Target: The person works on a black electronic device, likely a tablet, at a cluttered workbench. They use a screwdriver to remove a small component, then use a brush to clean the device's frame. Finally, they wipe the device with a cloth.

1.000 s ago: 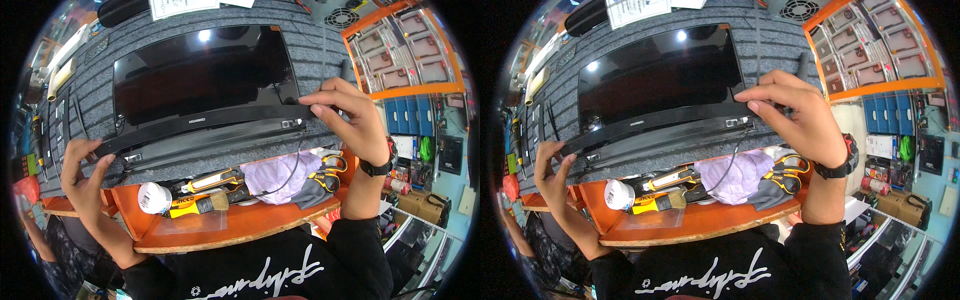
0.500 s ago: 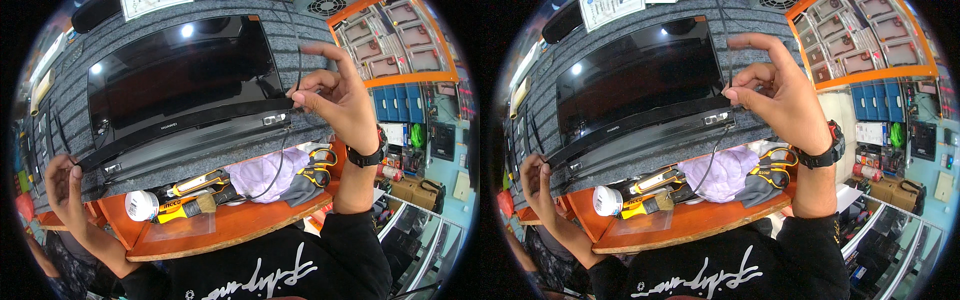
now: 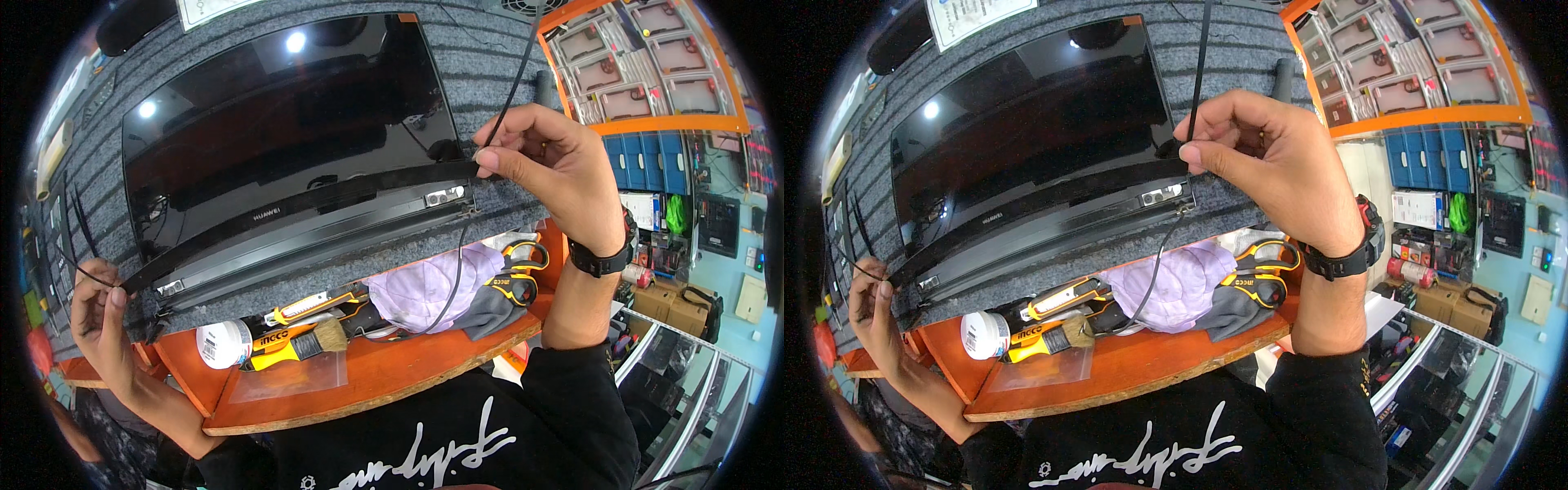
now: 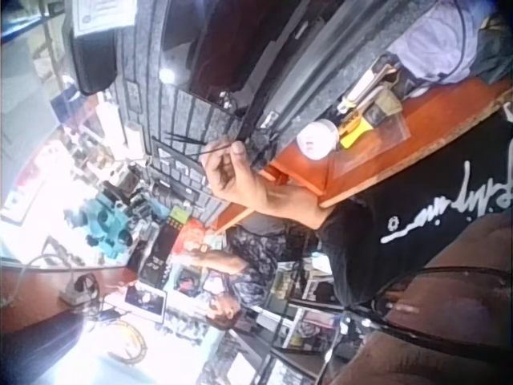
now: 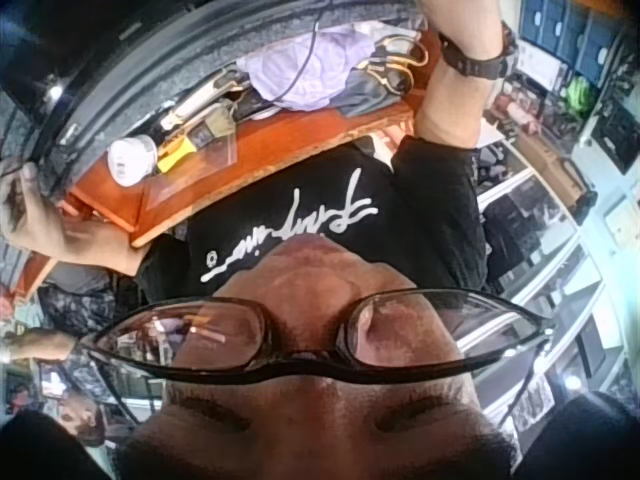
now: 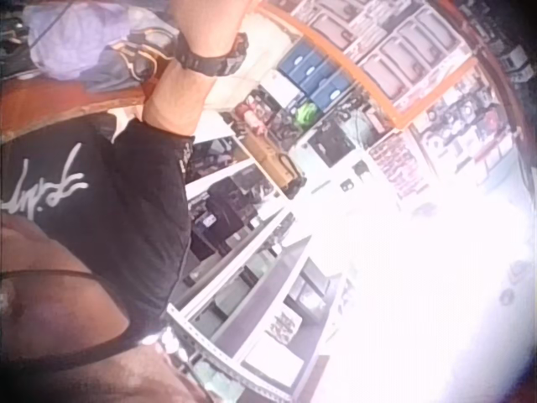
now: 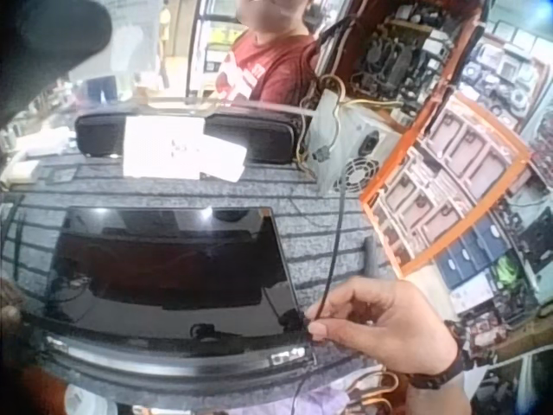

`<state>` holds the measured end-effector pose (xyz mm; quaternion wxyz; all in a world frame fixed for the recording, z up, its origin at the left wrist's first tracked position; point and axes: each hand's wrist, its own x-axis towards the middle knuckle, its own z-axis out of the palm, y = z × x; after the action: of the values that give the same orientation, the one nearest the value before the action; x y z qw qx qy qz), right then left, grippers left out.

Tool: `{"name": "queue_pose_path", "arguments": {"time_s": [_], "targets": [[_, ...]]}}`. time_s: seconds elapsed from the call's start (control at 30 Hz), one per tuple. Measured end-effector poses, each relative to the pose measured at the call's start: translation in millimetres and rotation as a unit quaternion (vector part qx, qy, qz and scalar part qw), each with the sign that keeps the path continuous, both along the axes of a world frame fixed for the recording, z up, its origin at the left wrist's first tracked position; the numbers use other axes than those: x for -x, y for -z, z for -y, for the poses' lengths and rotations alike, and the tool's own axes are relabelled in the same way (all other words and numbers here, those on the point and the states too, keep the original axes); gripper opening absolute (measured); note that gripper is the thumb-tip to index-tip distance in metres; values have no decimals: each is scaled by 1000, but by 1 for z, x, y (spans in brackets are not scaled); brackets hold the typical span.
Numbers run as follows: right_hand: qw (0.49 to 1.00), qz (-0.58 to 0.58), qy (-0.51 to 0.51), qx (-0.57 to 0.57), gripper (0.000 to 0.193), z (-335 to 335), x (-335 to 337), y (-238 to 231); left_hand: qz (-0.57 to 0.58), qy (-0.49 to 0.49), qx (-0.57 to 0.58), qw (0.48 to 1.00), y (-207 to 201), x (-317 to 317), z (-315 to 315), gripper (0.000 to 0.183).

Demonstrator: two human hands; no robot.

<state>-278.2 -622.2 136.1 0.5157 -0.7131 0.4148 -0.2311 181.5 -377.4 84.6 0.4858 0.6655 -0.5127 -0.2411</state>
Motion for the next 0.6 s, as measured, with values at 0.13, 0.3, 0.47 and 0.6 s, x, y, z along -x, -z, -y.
{"name": "queue_pose_path", "arguments": {"time_s": [0.13, 0.3, 0.47, 0.6], "targets": [[1000, -19, -15, -10, 21, 1, 0, 0, -12, 8, -13, 1000, 2, -3, -2, 9], [998, -49, -12, -34, 27, 0, 0, 0, 10, -35, -48, 998, 6, -4, -7, 13], [997, -47, -6, -55, 30, 2, 0, 4, -35, -55, -86, 994, 8, -3, -11, 16], [997, -51, -10, -57, 33, 5, 0, 8, -57, -48, -100, 992, 9, -6, -12, 18]]}}
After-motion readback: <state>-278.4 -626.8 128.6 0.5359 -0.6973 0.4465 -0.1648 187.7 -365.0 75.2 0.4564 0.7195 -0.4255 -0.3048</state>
